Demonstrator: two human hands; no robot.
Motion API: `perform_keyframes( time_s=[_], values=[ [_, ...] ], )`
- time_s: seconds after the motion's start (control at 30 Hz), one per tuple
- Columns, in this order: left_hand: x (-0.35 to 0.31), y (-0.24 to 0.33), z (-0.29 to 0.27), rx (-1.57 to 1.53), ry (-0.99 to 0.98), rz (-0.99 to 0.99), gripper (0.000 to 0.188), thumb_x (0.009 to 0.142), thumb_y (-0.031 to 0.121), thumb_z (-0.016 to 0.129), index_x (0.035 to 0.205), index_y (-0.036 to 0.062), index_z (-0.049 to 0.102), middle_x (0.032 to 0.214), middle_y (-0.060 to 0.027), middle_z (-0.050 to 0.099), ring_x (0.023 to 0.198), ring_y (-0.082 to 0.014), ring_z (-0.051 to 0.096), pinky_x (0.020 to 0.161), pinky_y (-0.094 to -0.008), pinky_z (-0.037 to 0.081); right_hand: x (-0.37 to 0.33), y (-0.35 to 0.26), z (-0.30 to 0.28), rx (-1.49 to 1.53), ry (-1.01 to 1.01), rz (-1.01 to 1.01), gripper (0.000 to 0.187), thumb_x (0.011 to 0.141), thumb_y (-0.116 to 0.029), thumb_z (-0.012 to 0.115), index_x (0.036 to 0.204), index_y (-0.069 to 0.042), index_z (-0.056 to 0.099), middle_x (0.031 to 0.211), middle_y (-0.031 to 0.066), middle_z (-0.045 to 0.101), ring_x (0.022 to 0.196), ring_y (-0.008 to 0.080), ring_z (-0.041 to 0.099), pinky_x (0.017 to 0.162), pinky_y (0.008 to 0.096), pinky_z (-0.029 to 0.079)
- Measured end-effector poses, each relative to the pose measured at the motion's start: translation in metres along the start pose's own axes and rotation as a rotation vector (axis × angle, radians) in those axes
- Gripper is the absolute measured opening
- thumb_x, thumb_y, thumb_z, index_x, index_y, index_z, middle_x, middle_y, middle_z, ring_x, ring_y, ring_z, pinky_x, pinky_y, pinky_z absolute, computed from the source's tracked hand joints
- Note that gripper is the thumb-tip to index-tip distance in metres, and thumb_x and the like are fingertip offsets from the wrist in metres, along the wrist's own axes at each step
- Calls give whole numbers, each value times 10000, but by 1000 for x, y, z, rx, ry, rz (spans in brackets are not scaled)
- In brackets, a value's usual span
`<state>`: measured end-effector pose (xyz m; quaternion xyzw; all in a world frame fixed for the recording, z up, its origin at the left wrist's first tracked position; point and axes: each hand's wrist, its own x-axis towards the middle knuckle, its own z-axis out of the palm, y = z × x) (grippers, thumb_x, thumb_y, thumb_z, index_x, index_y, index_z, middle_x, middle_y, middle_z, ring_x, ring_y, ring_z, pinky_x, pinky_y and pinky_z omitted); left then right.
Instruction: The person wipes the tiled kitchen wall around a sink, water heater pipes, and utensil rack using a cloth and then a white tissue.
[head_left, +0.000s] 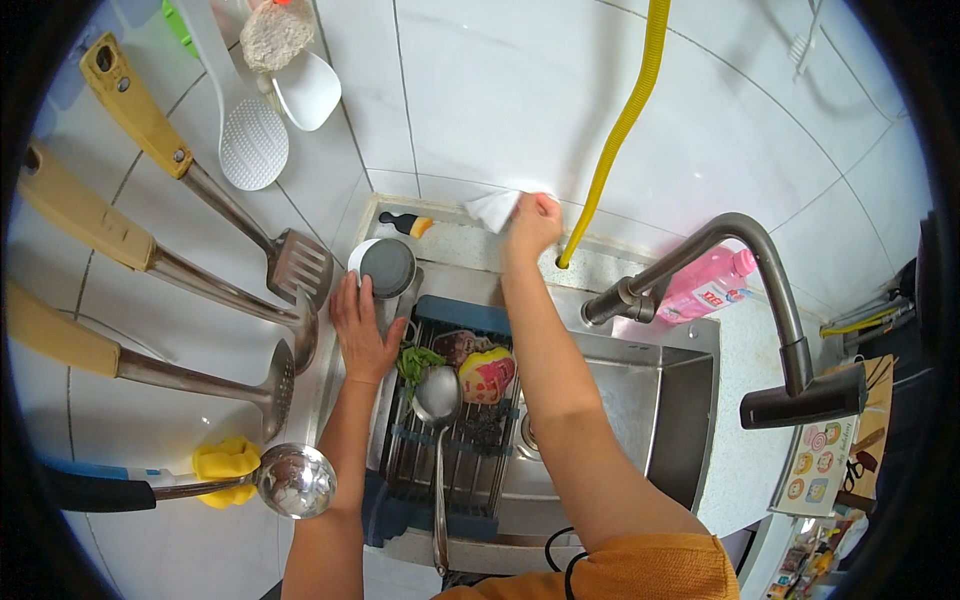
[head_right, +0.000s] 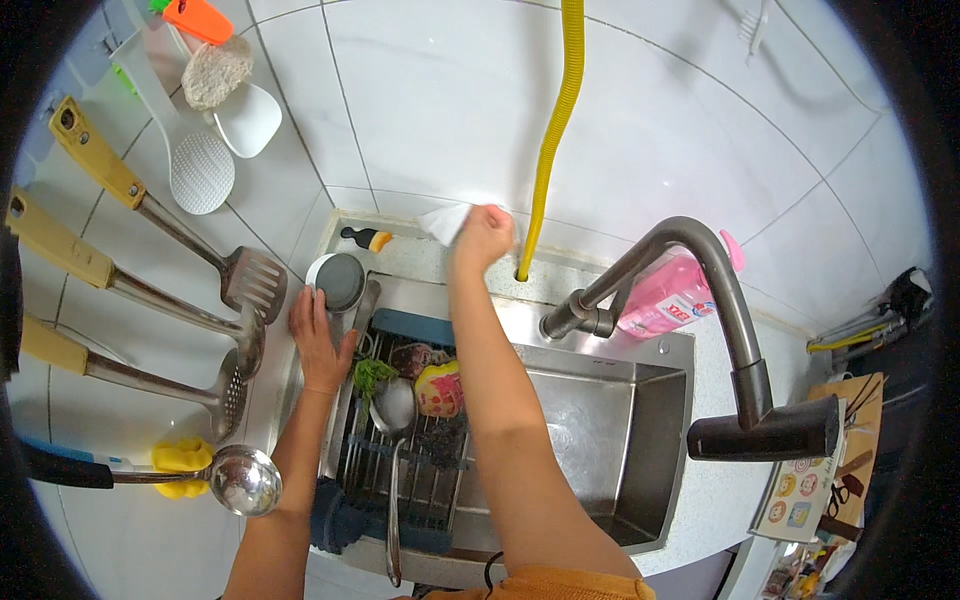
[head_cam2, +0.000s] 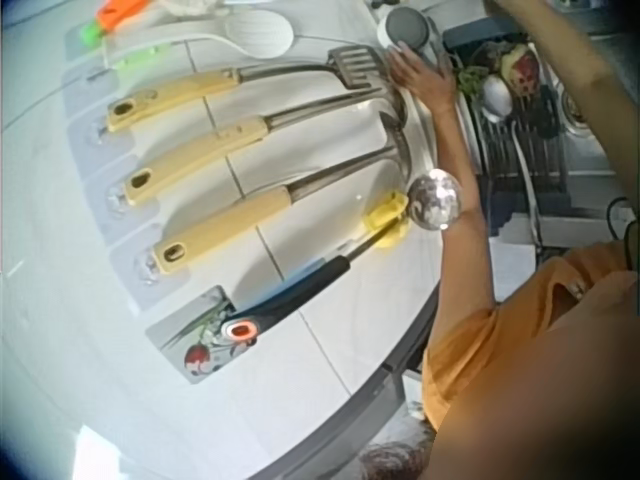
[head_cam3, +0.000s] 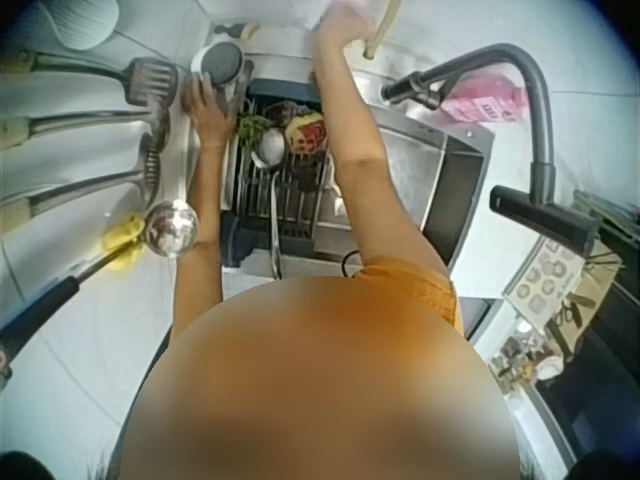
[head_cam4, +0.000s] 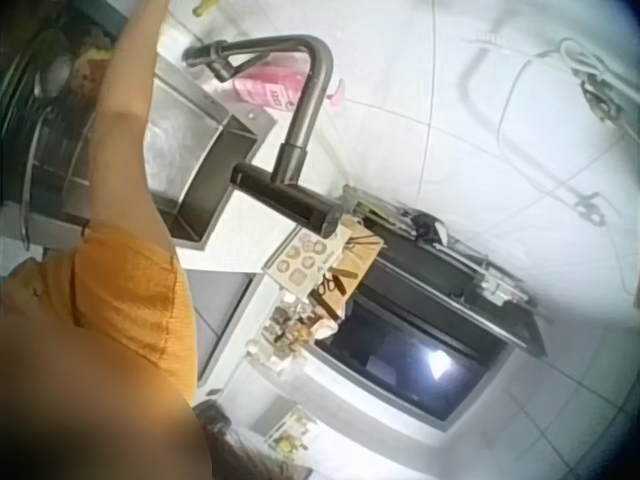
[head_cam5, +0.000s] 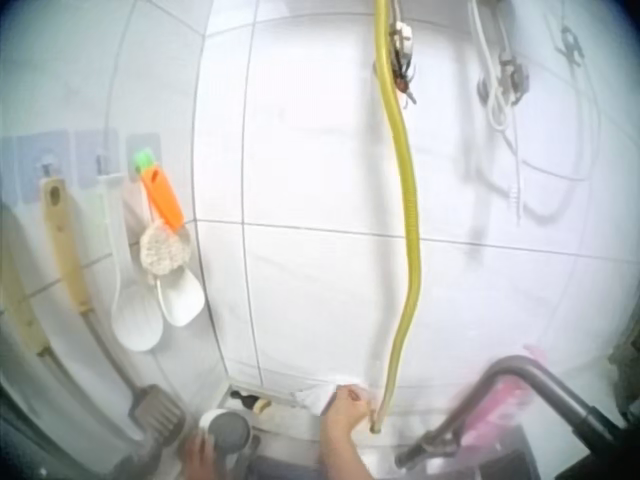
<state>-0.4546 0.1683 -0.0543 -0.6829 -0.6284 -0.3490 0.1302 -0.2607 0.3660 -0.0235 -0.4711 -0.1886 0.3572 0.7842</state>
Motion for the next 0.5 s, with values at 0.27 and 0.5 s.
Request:
perform_keyframes(
  time_s=[0.27, 0.5],
  values=[
    [-2, 0, 2, -12, -18, -28, 704, 855, 446, 528, 1386, 44, 300, 1417, -205, 290, 1297, -389, 287, 1049, -547, 201, -26, -6, 33, -2, -102, 42, 75, 755, 12, 613, 800, -3, 555, 742, 70, 596, 626, 132, 574, 579, 236, 479],
    [-5, -5, 2, 17, -31, -27, 771, 818, 486, 561, 1393, 51, 287, 1429, -199, 275, 1316, -383, 248, 1061, -539, 182, 2, -25, 13, -70, 77, -168, 178, 809, -3, 543, 982, 0, 500, 862, 81, 585, 733, 101, 539, 644, 224, 458]
  ],
)
